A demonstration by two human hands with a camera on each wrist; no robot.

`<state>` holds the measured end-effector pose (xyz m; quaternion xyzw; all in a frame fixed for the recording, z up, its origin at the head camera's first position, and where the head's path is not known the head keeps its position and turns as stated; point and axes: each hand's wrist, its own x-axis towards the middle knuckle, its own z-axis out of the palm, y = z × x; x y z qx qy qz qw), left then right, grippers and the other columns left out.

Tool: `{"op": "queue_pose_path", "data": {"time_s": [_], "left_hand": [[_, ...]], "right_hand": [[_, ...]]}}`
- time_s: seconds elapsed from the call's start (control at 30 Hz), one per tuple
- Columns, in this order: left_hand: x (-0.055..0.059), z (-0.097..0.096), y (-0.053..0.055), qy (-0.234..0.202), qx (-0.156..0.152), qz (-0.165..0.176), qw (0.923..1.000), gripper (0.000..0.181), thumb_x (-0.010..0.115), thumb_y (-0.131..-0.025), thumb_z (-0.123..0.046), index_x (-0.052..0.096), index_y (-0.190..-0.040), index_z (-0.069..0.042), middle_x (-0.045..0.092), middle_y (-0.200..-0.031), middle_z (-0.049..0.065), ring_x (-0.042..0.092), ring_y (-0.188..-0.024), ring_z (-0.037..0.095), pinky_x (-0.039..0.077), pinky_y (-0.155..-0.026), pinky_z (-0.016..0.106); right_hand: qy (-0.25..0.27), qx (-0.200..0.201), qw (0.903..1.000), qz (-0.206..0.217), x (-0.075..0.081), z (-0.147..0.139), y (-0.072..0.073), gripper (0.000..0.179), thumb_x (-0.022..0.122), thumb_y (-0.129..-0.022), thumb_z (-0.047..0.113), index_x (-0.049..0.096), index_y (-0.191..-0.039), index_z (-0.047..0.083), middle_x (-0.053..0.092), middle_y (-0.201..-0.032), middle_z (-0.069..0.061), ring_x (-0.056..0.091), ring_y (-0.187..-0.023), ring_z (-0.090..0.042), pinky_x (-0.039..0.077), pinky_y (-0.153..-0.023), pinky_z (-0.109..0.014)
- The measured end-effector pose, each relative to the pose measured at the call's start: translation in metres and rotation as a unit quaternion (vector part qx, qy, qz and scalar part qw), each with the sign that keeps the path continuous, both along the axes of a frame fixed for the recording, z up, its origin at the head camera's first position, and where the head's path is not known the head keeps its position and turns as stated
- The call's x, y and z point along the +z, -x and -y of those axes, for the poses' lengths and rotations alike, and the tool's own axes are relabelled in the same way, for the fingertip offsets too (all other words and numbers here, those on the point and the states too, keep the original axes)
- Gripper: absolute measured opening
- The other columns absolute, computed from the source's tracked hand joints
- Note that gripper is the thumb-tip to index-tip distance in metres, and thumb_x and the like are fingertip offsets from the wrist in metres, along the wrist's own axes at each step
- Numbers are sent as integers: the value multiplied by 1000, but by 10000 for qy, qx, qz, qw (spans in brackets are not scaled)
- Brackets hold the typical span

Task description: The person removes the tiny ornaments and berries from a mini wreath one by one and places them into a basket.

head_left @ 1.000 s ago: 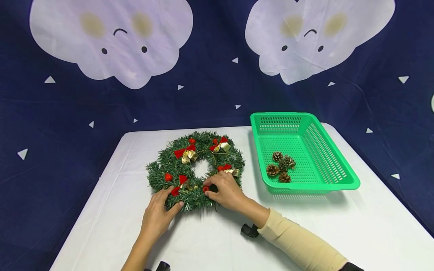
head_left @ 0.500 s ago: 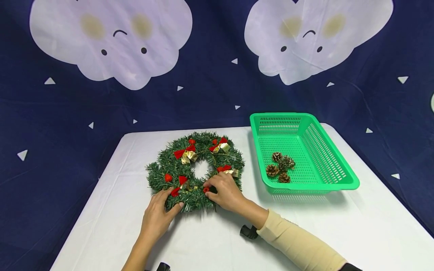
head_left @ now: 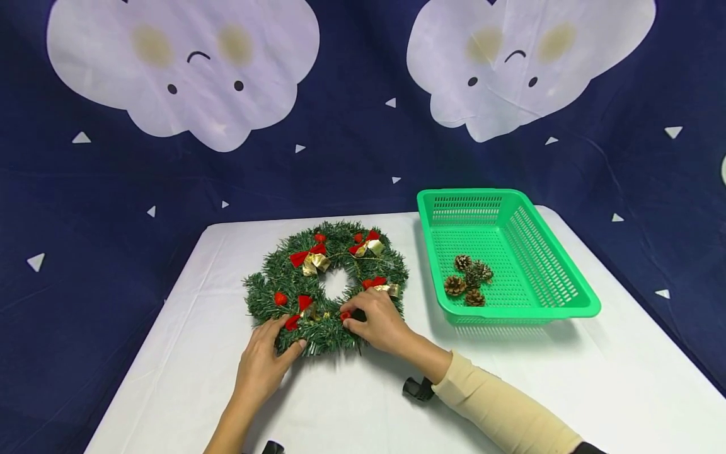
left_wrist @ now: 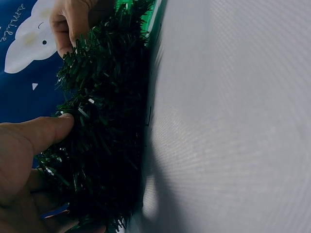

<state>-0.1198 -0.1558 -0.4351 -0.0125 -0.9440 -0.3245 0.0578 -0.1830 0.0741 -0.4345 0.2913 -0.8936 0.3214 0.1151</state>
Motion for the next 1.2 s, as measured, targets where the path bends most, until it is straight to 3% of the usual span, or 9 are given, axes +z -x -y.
{"op": "queue_pose_path", "data": {"time_s": [0.4, 0.8, 1.2], "left_hand": [[-1, 0, 0, 15, -4, 10, 10000, 63, 66, -86, -36, 46, -139, -8, 41, -144, 27, 36, -135, 43, 33, -104, 64], [0, 0, 0, -23, 13, -35, 10000, 62, 66, -86, -36, 47, -139, -8, 41, -144, 26, 37, -134, 43, 34, -103, 65], [-1, 0, 0, -16, 7, -50, 10000, 63, 66, -86, -37, 47, -139, -8, 41, -144, 26, 36, -134, 43, 33, -104, 65]], "right_hand": [[152, 56, 9993, 336, 7, -3, -2, 20, 73, -82, 21, 71, -101, 15, 72, -95, 2, 60, -98, -17, 39, -102, -46], [354, -195, 9962, 771, 16, -8, -5, 24, 72, -82, 25, 70, -104, 18, 69, -101, 4, 58, -107, -19, 44, -98, -50], [563, -161, 9974, 410, 28, -16, -7, 24, 74, -80, 22, 70, -103, 17, 71, -98, 3, 60, -98, -16, 48, -91, -43]]}}
